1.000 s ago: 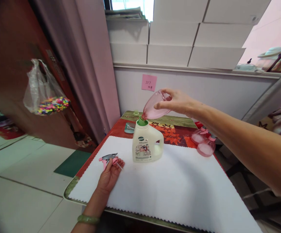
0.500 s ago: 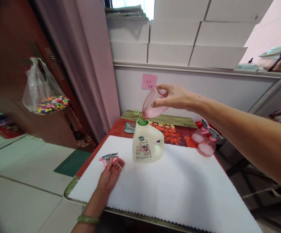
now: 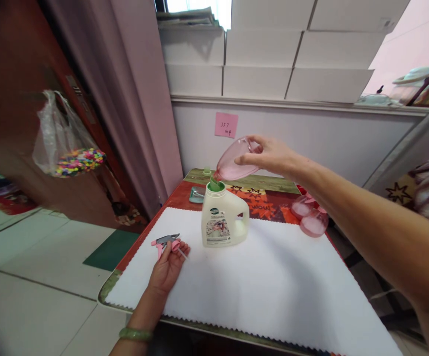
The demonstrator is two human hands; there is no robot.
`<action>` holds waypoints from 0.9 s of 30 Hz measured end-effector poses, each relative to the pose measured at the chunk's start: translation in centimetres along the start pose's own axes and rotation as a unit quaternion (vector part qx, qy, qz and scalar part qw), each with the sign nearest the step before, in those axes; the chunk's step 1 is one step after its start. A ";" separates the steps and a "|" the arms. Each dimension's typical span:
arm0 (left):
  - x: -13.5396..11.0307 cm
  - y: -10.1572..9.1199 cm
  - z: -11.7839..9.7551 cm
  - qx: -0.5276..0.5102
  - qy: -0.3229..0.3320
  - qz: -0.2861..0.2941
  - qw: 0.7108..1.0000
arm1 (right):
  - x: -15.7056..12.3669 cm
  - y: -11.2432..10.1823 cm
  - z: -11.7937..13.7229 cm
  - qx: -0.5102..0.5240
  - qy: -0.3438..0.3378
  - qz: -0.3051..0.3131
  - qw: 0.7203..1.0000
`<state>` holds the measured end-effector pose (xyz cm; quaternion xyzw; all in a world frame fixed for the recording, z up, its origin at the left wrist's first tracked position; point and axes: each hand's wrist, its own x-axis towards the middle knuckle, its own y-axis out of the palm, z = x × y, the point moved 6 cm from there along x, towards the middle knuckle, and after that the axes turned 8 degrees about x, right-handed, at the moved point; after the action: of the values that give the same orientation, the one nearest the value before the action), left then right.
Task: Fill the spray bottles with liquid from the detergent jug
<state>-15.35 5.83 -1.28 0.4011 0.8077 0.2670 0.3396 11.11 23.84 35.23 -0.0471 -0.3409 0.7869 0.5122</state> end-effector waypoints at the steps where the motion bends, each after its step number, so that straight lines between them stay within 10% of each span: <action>1: 0.0 0.0 0.0 0.001 -0.001 -0.002 1.000 | -0.4 0.1 -1.0 0.040 0.009 -0.007 0.999; 4: -0.2 0.3 -0.1 0.003 -0.004 -0.008 1.000 | -2.4 0.7 -5.2 0.215 0.048 -0.038 0.975; 9: -0.8 1.0 -0.2 0.000 -0.013 -0.018 1.000 | -8.7 5.2 -13.2 0.516 0.127 -0.037 0.846; 17: -1.8 2.8 -2.8 -0.026 0.037 -0.123 0.991 | -21.0 14.4 -18.0 0.585 0.212 0.046 0.782; 27: -6.4 10.5 -4.5 -0.006 0.154 -0.081 0.985 | -24.3 12.6 -16.0 0.422 0.107 -0.045 0.899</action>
<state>-11.00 5.42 11.12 0.2866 0.8784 0.3021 0.2345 19.60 8.18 9.00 0.1054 0.0785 0.8230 0.5526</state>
